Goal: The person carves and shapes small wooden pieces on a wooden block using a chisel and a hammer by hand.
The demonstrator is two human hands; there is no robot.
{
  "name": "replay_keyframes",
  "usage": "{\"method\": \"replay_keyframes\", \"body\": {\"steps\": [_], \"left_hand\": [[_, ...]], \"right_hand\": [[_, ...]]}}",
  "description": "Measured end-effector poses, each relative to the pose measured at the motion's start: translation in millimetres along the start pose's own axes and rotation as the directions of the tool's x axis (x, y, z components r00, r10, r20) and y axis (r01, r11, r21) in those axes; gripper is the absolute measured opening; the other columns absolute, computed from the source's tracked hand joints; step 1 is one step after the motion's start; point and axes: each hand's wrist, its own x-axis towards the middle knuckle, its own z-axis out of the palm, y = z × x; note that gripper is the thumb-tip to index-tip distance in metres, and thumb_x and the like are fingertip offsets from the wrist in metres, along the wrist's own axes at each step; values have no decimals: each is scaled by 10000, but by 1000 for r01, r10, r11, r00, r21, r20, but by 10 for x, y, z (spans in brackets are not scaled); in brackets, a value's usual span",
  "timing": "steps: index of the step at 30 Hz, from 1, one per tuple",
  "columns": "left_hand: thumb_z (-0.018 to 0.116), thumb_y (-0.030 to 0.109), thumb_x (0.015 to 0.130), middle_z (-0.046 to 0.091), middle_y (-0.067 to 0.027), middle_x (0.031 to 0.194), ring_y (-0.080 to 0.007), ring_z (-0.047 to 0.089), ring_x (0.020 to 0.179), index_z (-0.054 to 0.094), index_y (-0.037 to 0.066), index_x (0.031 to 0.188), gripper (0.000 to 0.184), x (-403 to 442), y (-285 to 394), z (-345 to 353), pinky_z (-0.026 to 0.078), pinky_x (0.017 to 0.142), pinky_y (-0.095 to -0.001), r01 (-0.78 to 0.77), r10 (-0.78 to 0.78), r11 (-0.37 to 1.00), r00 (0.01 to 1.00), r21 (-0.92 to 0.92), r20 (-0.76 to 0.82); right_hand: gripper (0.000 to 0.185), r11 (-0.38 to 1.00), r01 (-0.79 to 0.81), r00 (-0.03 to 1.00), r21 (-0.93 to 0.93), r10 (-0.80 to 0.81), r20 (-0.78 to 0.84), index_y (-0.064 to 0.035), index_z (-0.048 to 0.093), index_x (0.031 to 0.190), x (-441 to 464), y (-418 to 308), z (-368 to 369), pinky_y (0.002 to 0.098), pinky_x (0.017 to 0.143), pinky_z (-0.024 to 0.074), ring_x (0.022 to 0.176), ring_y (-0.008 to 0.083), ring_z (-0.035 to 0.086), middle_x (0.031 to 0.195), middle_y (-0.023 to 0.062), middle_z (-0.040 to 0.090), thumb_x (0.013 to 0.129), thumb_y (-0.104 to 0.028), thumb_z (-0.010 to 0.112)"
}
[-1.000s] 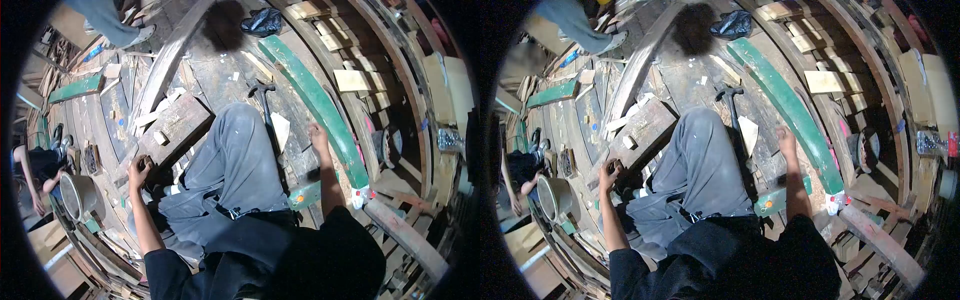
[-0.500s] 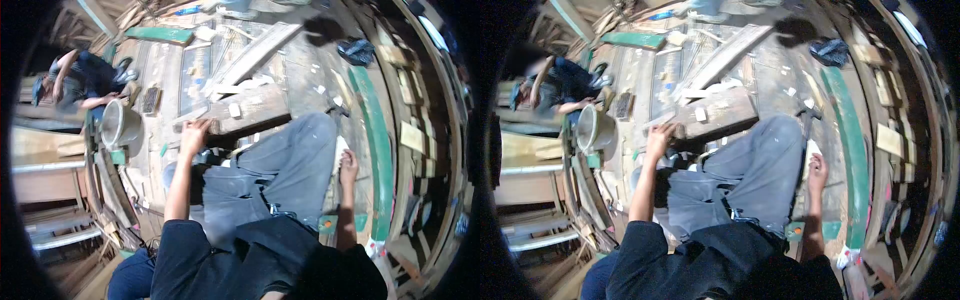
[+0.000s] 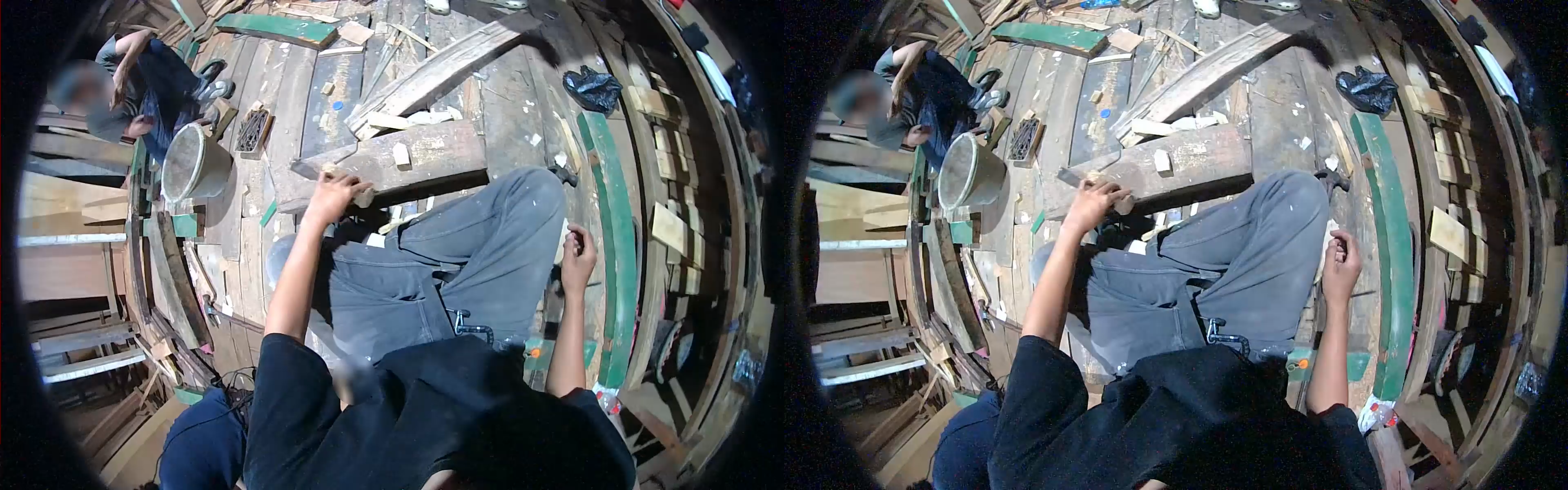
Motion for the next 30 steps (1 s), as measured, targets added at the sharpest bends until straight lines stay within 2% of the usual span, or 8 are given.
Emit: {"method": "replay_keyframes", "body": {"steps": [4, 7, 10, 15, 20, 24, 28, 30], "left_hand": [[544, 47, 819, 588, -41, 1251, -231, 563, 1166, 624, 233, 1218, 447, -132, -220, 215, 374, 1012, -512, 154, -169, 969, 983, -195, -65], [665, 18, 727, 589, -131, 1235, -356, 557, 1133, 623, 104, 1187, 471, -127, -310, 327, 447, 934, -438, 137, -231, 881, 960, -453, -159], [653, -67, 715, 607, -158, 1193, -332, 585, 1092, 624, 70, 1187, 492, -205, -330, 299, 448, 938, -394, 59, -221, 785, 957, -616, -190], [619, -30, 853, 664, -132, 1068, -239, 635, 984, 618, -10, 1166, 313, -198, -542, 587, 491, 855, -357, 141, -359, 587, 928, -797, -100], [617, -5, 883, 674, -65, 989, -157, 644, 892, 618, 35, 1174, 293, -205, -670, 789, 499, 744, -283, 195, -408, 571, 911, -797, -69], [628, -4, 865, 667, -85, 957, -168, 641, 879, 611, 22, 1175, 312, -256, -711, 812, 498, 716, -297, 208, -398, 591, 916, -779, -57], [625, -13, 862, 674, -85, 941, -167, 649, 882, 631, 16, 1117, 257, -332, -684, 799, 513, 712, -286, 194, -445, 569, 890, -799, -101], [598, -11, 886, 678, -77, 961, -164, 657, 880, 636, 17, 1101, 220, -410, -575, 636, 518, 708, -281, 210, -434, 555, 898, -805, -65]], "right_hand": [[200, 967, 87, 996, -241, -93, -12, -18, 625, 1061, -198, 734, -236, 349, 772, 488, 848, 278, 618, 950, 151, 646, 885, -75, 549], [268, 823, -191, 935, -535, 318, 155, -30, 632, 1081, -547, 1951, -697, 434, 850, 481, 982, 381, 611, 1045, 222, 635, 857, -160, 563], [324, 593, -237, 750, -770, 615, 243, -24, 660, 1022, -1092, 2424, -1141, 453, 870, 483, 999, 400, 613, 1012, 230, 646, 833, -268, 564], [194, 845, -125, 901, -520, 316, 298, -33, 622, 890, -1629, 2265, -1304, 440, 716, 490, 786, 380, 618, 819, 197, 630, 823, -211, 583], [210, 879, -287, 914, -382, 371, 167, -88, 626, 1013, -1363, 1776, -639, 440, 788, 500, 926, 373, 614, 992, 169, 635, 875, -243, 590], [271, 976, -125, 980, -179, 150, 133, -70, 578, 1110, -965, 1498, 51, 420, 836, 499, 997, 350, 601, 1062, 159, 601, 859, -169, 596], [299, 687, 109, 983, -719, -182, -24, -104, 608, 1132, -546, 1464, 623, 417, 927, 443, 1132, 278, 480, 1247, 54, 486, 845, -61, 533], [258, 665, 145, 987, -732, -151, 57, -106, 648, 1079, -330, 1591, 660, 423, 942, 420, 1147, 283, 459, 1259, 53, 478, 839, -99, 554]]}}
